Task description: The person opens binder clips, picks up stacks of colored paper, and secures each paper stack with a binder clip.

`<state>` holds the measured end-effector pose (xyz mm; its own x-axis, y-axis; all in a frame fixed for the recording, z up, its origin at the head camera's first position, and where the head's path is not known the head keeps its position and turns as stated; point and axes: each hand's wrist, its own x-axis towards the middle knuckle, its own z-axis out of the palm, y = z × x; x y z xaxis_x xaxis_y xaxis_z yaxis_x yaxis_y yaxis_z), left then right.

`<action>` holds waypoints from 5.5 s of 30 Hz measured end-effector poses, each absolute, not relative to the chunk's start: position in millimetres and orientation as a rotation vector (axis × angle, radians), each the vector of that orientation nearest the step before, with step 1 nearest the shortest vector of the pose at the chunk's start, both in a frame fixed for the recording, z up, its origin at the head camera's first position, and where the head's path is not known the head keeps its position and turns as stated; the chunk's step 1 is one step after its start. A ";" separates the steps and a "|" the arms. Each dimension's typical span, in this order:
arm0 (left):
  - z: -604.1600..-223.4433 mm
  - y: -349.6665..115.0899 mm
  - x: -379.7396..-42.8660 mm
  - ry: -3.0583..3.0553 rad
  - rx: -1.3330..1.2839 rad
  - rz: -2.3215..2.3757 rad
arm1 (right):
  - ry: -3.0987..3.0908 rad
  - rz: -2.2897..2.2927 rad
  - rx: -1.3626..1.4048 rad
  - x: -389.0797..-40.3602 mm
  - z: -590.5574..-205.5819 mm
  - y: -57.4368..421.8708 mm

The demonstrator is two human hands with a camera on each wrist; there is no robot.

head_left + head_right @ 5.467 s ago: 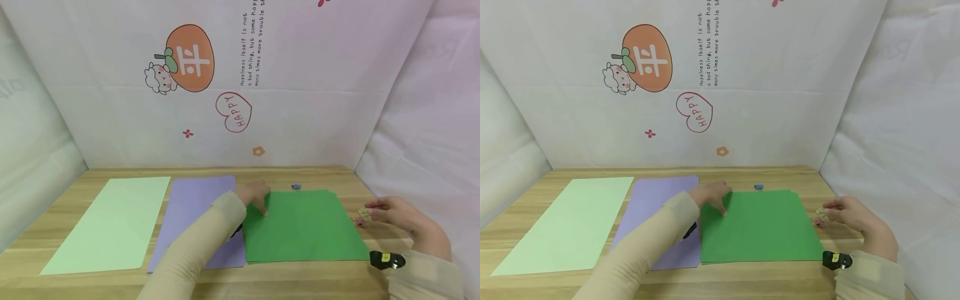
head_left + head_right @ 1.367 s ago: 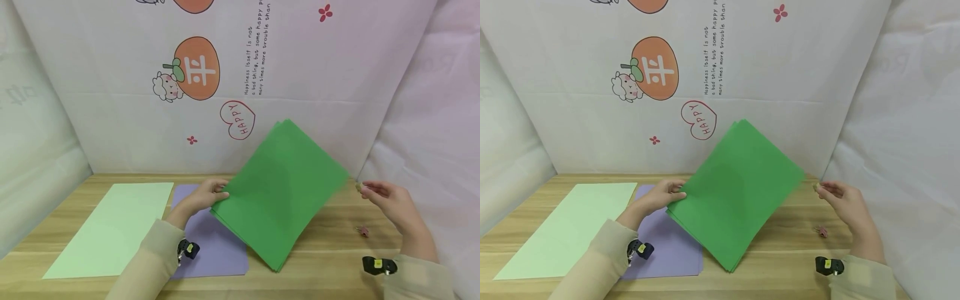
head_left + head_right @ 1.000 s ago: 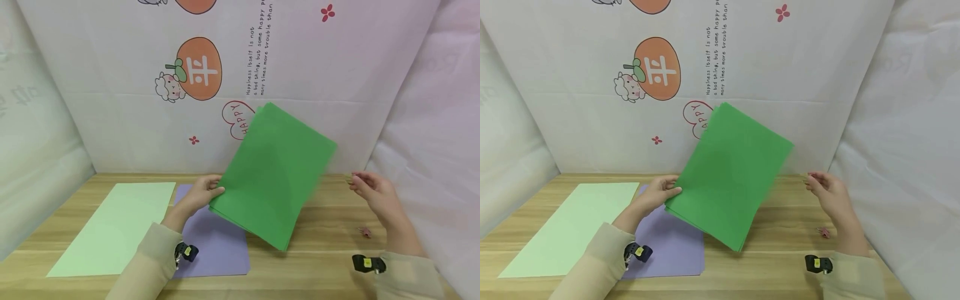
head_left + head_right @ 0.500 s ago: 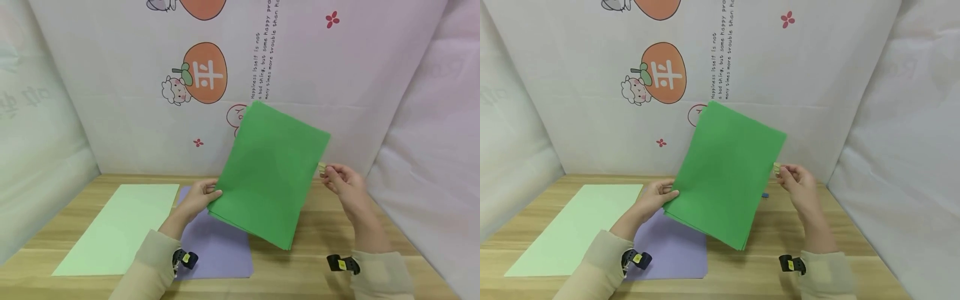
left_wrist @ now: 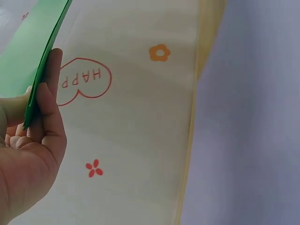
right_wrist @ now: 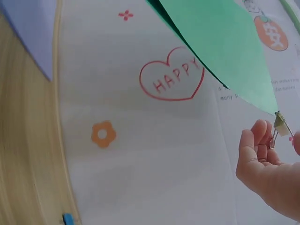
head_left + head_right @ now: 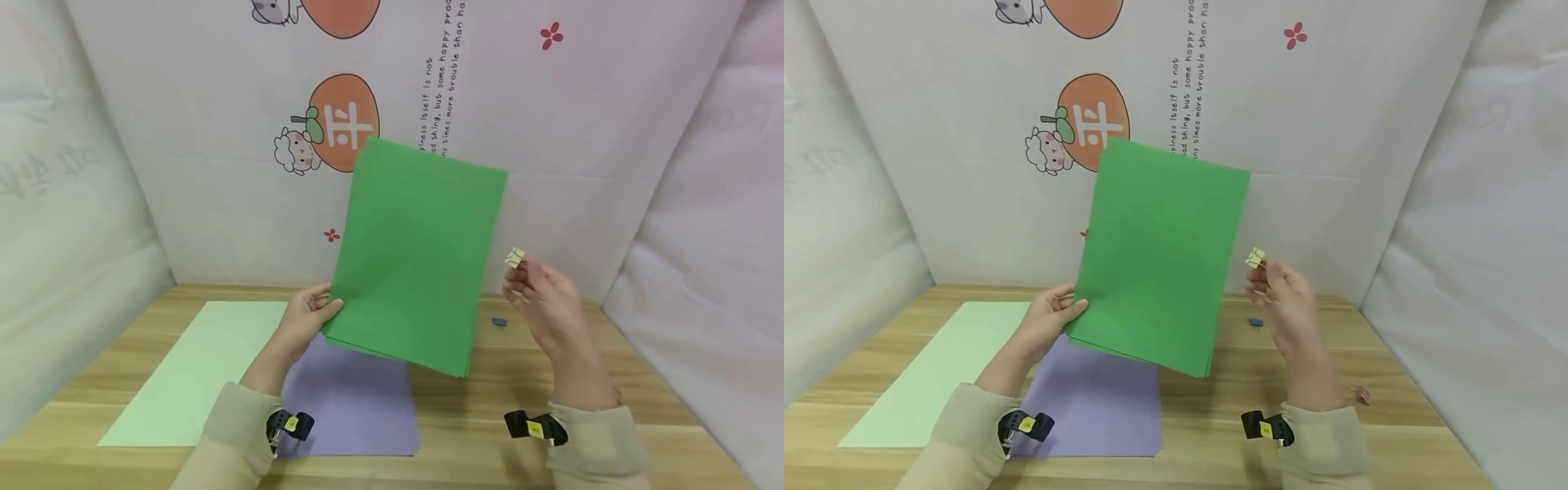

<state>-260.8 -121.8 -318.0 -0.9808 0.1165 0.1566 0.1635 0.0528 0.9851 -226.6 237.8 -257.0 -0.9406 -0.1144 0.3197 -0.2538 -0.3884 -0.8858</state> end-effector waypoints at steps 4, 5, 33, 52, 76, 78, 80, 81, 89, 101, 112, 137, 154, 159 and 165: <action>-313.3 -128.3 -254.3 -2.223 -0.309 -2.118 | -1.769 2.484 0.480 -225.2 -253.6 228.7; -311.7 -129.6 -252.7 -2.216 -0.310 -2.119 | -1.792 2.467 0.474 -224.4 -252.8 226.5; -301.6 -134.5 -245.2 -2.180 -0.377 -2.075 | -2.159 1.948 0.124 -224.1 -249.7 196.5; -303.5 -132.7 -244.8 -2.178 -0.387 -2.076 | -2.139 1.915 0.065 -226.3 -254.2 196.0; -303.9 -128.2 -246.1 -2.196 -0.402 -2.088 | -2.059 2.027 0.222 -234.1 -261.9 196.4; -303.4 -127.7 -246.3 -2.194 -0.405 -2.095 | -2.059 2.040 0.236 -234.3 -261.8 196.9; -303.4 -127.6 -246.3 -2.190 -0.406 -2.108 | -2.061 2.058 0.253 -234.1 -261.5 197.6; -303.5 -127.6 -246.2 -2.188 -0.406 -2.113 | -2.060 2.070 0.265 -234.0 -261.3 197.9; -304.3 -128.2 -245.5 -2.173 -0.405 -2.150 | -2.113 2.101 0.383 -232.9 -260.0 201.3; -301.8 -123.9 -244.6 -2.213 -0.491 -2.099 | -2.021 2.166 0.373 -228.4 -253.4 210.4; -301.7 -115.4 -239.2 -2.276 -0.575 -2.017 | -1.855 2.246 0.418 -225.4 -250.9 221.8; -313.2 -69.8 -232.8 -2.366 -0.711 -2.092 | -1.868 2.253 0.297 -228.9 -253.4 258.9; -333.8 -42.9 -233.1 -2.527 -0.795 -2.090 | -2.421 1.909 0.320 -233.5 -280.4 315.2; -338.5 -28.5 -227.2 -2.548 -0.863 -2.133 | -2.553 1.848 0.283 -226.9 -287.8 338.0; -340.3 -21.3 -220.4 -2.587 -0.852 -2.125 | -2.684 1.815 0.212 -222.5 -300.1 351.3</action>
<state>-220.4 -21.3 -340.3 -0.8326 0.5500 0.0656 0.1712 0.1429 0.9748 -222.5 351.3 -300.1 -0.9860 -0.1665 -0.0136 -0.0493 0.3682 -0.9284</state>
